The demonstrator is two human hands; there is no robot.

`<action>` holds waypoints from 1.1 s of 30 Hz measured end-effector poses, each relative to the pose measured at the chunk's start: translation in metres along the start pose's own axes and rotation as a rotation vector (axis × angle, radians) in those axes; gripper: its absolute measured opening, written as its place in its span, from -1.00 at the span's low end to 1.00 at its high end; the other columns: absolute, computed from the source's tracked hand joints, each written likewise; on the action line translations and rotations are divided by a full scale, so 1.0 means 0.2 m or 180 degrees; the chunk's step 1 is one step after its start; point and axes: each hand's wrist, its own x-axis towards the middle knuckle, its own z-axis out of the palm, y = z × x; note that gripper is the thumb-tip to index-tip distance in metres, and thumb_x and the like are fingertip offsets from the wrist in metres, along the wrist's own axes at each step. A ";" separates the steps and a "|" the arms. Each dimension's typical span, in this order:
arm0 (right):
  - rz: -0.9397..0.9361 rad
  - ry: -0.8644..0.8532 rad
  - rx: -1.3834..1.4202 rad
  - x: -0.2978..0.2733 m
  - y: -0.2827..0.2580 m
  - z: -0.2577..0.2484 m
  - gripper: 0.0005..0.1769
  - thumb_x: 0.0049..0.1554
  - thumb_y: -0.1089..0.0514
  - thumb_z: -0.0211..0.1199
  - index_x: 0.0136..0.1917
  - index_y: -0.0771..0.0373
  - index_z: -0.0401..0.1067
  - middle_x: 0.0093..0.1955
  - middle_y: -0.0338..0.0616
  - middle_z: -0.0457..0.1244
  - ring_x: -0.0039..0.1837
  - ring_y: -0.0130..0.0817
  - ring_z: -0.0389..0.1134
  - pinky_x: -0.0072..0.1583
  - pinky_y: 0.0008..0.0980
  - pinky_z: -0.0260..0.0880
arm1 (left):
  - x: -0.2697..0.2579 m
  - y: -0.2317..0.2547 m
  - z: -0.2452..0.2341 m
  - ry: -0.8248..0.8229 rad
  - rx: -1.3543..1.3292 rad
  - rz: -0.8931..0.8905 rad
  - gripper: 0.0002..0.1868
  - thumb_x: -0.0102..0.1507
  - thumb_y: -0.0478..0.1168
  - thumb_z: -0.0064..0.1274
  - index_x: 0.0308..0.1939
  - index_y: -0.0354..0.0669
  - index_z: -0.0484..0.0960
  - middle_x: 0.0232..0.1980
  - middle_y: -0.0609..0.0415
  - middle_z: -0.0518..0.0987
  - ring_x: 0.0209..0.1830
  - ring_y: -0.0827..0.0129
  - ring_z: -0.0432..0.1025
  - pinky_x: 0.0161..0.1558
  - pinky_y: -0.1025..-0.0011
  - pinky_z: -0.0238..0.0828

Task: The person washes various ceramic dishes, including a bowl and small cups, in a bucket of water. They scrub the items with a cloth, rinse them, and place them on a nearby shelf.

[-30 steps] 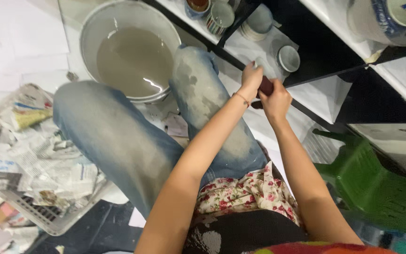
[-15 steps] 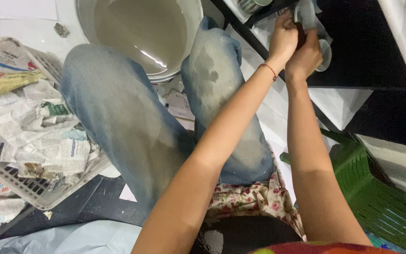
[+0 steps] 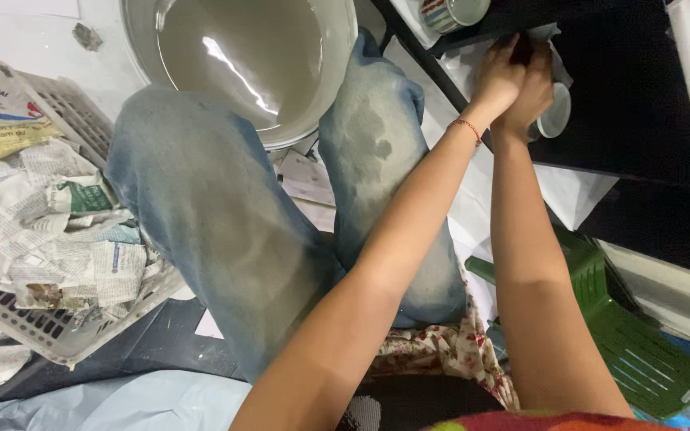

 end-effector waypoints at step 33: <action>0.1139 -0.2481 0.2861 -0.08 -0.44 -1.24 -0.65 0.29 0.09 0.26 0.28 0.27 0.37 0.02 -0.04 0.40 -0.02 -0.44 0.38 0.00 -0.45 0.40 | -0.47 0.83 -1.16 -0.0402 -0.0756 0.0934 -0.75 0.41 -0.18 -0.18 0.06 -0.27 0.40 -0.16 -0.27 0.61 -0.14 -0.13 0.57 -0.10 0.14 0.47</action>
